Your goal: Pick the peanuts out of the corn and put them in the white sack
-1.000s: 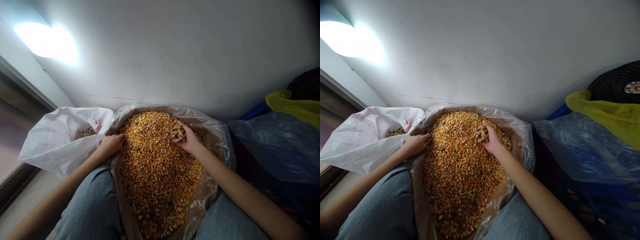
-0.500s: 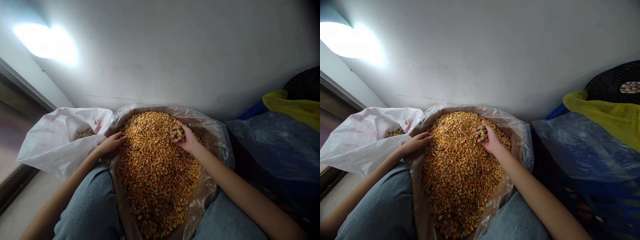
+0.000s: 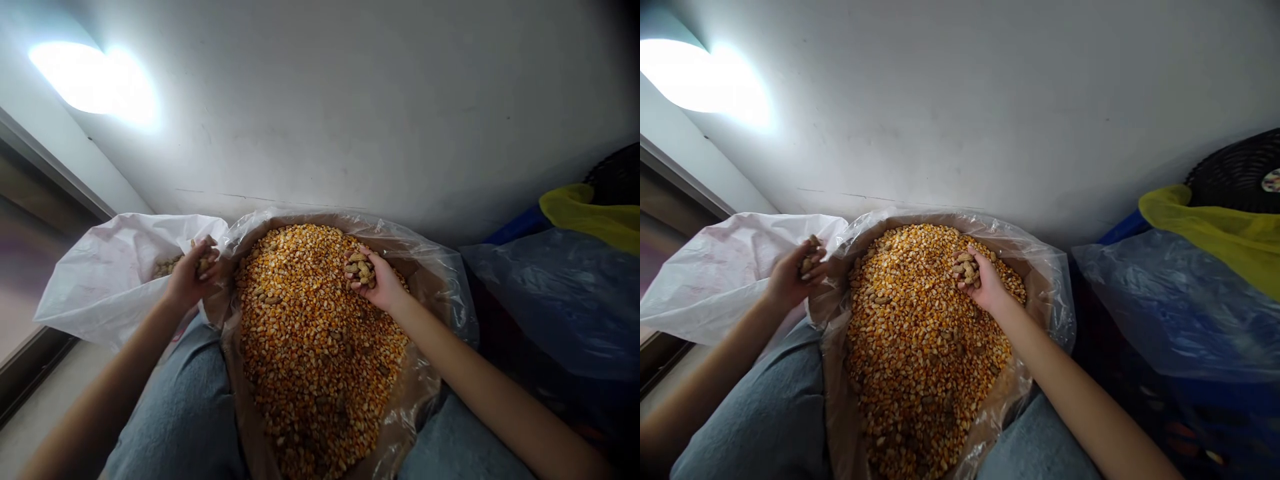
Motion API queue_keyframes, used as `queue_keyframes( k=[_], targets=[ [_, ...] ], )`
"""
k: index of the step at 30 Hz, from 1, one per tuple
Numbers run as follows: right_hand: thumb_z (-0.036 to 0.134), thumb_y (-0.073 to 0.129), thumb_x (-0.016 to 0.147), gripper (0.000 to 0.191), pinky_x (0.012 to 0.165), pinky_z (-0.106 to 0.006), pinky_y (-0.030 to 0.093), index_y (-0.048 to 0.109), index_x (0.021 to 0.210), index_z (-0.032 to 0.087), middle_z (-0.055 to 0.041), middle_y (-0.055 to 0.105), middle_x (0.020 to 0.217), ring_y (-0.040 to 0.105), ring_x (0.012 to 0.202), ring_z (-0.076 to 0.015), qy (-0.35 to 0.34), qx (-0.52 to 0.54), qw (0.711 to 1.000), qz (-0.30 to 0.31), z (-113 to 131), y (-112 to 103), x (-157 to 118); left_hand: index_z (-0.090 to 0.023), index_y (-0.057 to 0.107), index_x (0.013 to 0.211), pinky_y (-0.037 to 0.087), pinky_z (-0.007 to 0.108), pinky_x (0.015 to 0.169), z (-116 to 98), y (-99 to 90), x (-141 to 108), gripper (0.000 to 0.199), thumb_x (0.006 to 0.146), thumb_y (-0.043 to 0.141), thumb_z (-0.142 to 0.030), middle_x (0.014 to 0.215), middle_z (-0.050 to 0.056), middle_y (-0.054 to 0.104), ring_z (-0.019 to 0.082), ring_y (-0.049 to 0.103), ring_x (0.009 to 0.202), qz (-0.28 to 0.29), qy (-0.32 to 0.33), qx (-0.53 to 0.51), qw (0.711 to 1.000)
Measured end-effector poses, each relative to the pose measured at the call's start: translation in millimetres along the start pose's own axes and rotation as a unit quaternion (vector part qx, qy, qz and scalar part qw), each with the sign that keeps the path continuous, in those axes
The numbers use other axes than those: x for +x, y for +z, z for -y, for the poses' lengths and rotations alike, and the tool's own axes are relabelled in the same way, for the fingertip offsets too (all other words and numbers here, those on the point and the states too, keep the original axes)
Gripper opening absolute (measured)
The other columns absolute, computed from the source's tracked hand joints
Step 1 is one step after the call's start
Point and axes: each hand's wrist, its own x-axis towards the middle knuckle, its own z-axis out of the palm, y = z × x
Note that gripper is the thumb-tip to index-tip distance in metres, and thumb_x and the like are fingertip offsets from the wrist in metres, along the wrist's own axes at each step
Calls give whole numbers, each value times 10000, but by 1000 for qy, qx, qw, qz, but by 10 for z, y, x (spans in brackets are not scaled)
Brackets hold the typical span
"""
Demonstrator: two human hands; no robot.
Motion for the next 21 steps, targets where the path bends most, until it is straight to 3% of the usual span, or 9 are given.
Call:
queue_keyframes(
  k=[3, 5, 7, 9, 11, 12, 15, 18, 21],
  targets=[
    [318, 386, 801, 223, 315, -148, 299, 545, 770, 165, -7, 540, 586, 455, 446, -76, 1, -2, 1000, 10, -8, -2, 14, -172, 416, 741, 154, 121, 356, -416, -318, 69, 185, 789, 418, -351, 493, -86, 326, 0, 194, 369, -123, 17, 130, 984],
    [321, 393, 795, 216, 317, -151, 300, 546, 777, 170, -12, 550, 605, 461, 453, -79, 2, -5, 1000, 21, -15, -2, 27, -163, 447, 800, 196, 104, 405, -677, -627, 148, 248, 774, 422, -408, 528, -85, 360, -11, 241, 408, -173, 12, 285, 943],
    [325, 397, 791, 213, 316, -154, 299, 547, 782, 174, -15, 551, 606, 464, 454, -83, 6, -9, 1000, 21, -18, 1, 34, -139, 476, 882, 327, 132, 512, -836, -879, 202, 360, 735, 458, -467, 656, -54, 484, 18, 403, 550, -178, -24, 496, 850],
    [330, 401, 789, 213, 313, -156, 298, 547, 778, 175, -16, 548, 597, 464, 450, -85, 9, -12, 1000, 15, -16, 5, 33, -123, 473, 987, 403, 229, 652, -837, -960, 206, 434, 723, 475, -468, 892, 14, 547, 105, 479, 757, -173, 19, 687, 706],
    [334, 407, 789, 214, 309, -155, 297, 550, 777, 174, -13, 542, 588, 463, 448, -85, 8, -11, 1000, 11, -11, 5, 27, -134, 422, 1108, 407, 299, 748, -676, -834, 171, 468, 753, 449, -438, 1124, 78, 476, 160, 477, 880, -156, 119, 782, 592],
    [335, 411, 789, 215, 309, -155, 300, 551, 779, 173, -11, 539, 584, 462, 447, -84, 7, -11, 1000, 9, -9, 4, 22, -154, 391, 1154, 410, 302, 763, -552, -707, 149, 464, 778, 416, -425, 1188, 91, 434, 157, 487, 881, -122, 156, 789, 581],
    [341, 411, 792, 225, 310, -156, 307, 555, 787, 168, -8, 533, 578, 460, 444, -82, 4, -12, 1000, 0, -3, 0, 3, -171, 413, 1142, 422, 292, 779, -141, -222, 112, 398, 806, 381, -384, 1071, 75, 529, 157, 516, 860, 41, 161, 764, 623],
    [335, 399, 798, 229, 306, -151, 300, 554, 780, 167, -9, 535, 586, 456, 438, -78, -1, -9, 1000, 3, 3, 1, -18, -141, 455, 1106, 329, 399, 903, 152, 153, 112, 347, 794, 412, -285, 1111, 116, 503, 249, 410, 1043, 51, 217, 805, 550],
    [321, 399, 797, 219, 310, -147, 299, 549, 756, 166, -9, 538, 585, 452, 435, -73, -4, -3, 1000, 16, 10, 6, -26, -139, 436, 1138, 311, 402, 919, 312, 277, 112, 347, 810, 326, -162, 1188, 131, 436, 255, 351, 1099, 54, 256, 824, 503]
  ],
)
